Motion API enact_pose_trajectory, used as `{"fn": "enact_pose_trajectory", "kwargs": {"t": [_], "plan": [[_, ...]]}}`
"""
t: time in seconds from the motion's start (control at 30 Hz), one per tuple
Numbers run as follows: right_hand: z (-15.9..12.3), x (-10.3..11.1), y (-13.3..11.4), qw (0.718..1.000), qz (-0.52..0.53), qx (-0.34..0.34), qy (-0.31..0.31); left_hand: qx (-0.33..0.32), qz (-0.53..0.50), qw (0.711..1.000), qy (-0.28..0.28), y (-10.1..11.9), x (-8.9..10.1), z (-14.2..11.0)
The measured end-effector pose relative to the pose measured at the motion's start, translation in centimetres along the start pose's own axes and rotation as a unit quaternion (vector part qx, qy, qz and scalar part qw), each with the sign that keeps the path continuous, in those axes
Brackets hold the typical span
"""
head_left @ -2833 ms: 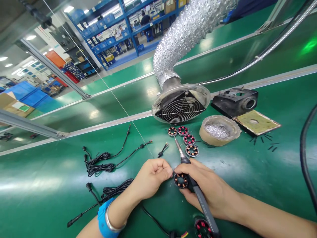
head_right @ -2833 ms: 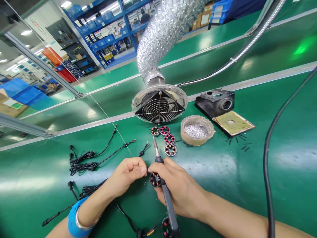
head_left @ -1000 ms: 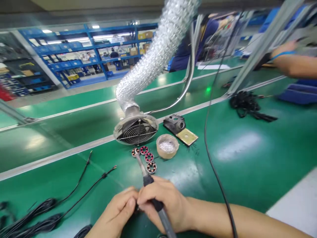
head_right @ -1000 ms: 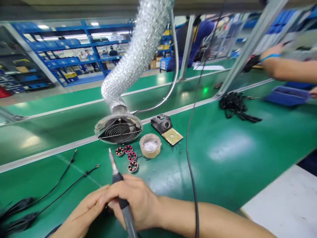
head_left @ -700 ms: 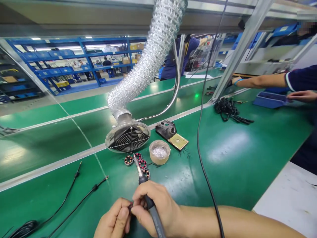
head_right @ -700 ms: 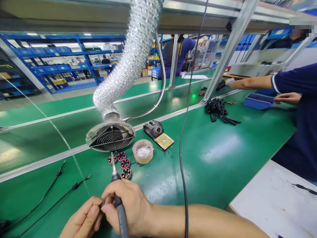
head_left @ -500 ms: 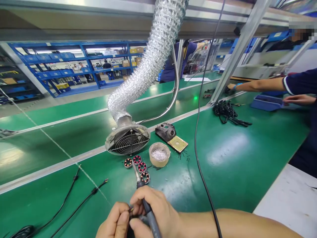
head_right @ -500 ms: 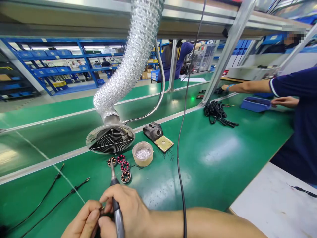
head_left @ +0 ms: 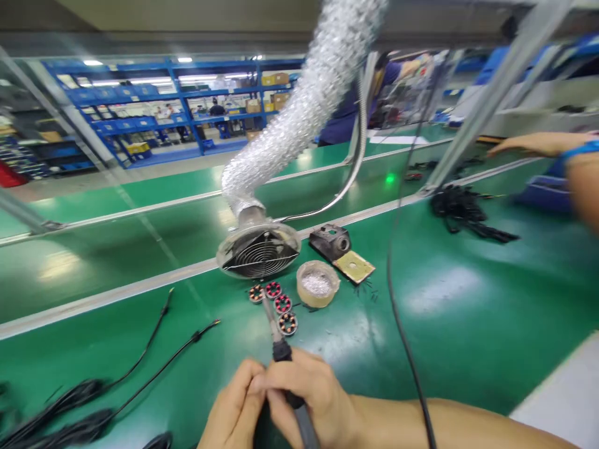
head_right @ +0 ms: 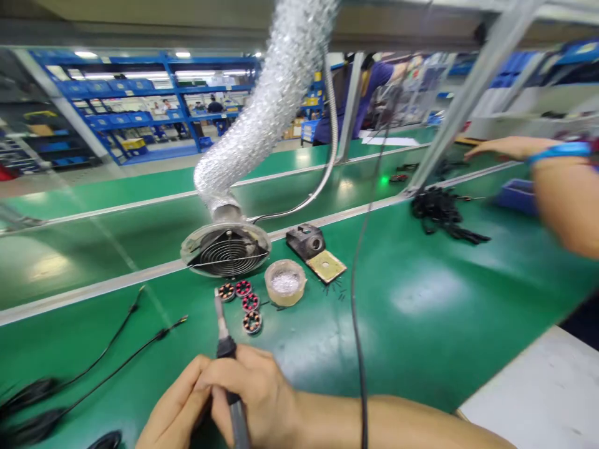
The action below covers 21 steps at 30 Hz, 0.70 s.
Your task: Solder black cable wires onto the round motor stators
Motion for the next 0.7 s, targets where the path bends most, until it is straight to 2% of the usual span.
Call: {"fn": "enact_pose_trajectory", "kwargs": {"t": [0.13, 0.27, 0.43, 0.5, 0.6, 0.7], "plan": [[0.9, 0.7, -0.1, 1.000, -0.005, 0.007, -0.007, -0.023, 0.080, 0.996, -0.024, 1.8, 0.4, 0.2], [1.7, 0.7, -0.1, 0.998, 0.014, 0.054, -0.031, -0.008, 0.143, 0.989, -0.035, 1.9, 0.9, 0.3], [1.1, -0.2, -0.4, 0.990, 0.022, 0.113, -0.078, -0.031, 0.168, 0.984, -0.054, 2.1, 0.6, -0.2], [1.2, 0.0, -0.2, 0.991, 0.017, 0.105, -0.077, -0.046, 0.191, 0.979, -0.051, 2.4, 0.7, -0.2], [2.0, 0.6, 0.7, 0.995, 0.011, 0.059, -0.073, -0.080, 0.220, 0.971, -0.038, 3.2, 1.0, 0.1], [2.5, 0.9, 1.5, 0.995, 0.020, 0.037, -0.094, -0.092, 0.212, 0.972, -0.037, 3.5, 1.3, 0.4]]}}
Point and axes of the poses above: each hand's wrist, its own z-axis towards the middle knuckle, its own x-axis out of the back of the hand, y = z × x, the point moved 6 cm from there along z, towards the middle knuckle, and after that the axes turned 11 degrees about y, right-handed, at the moved point
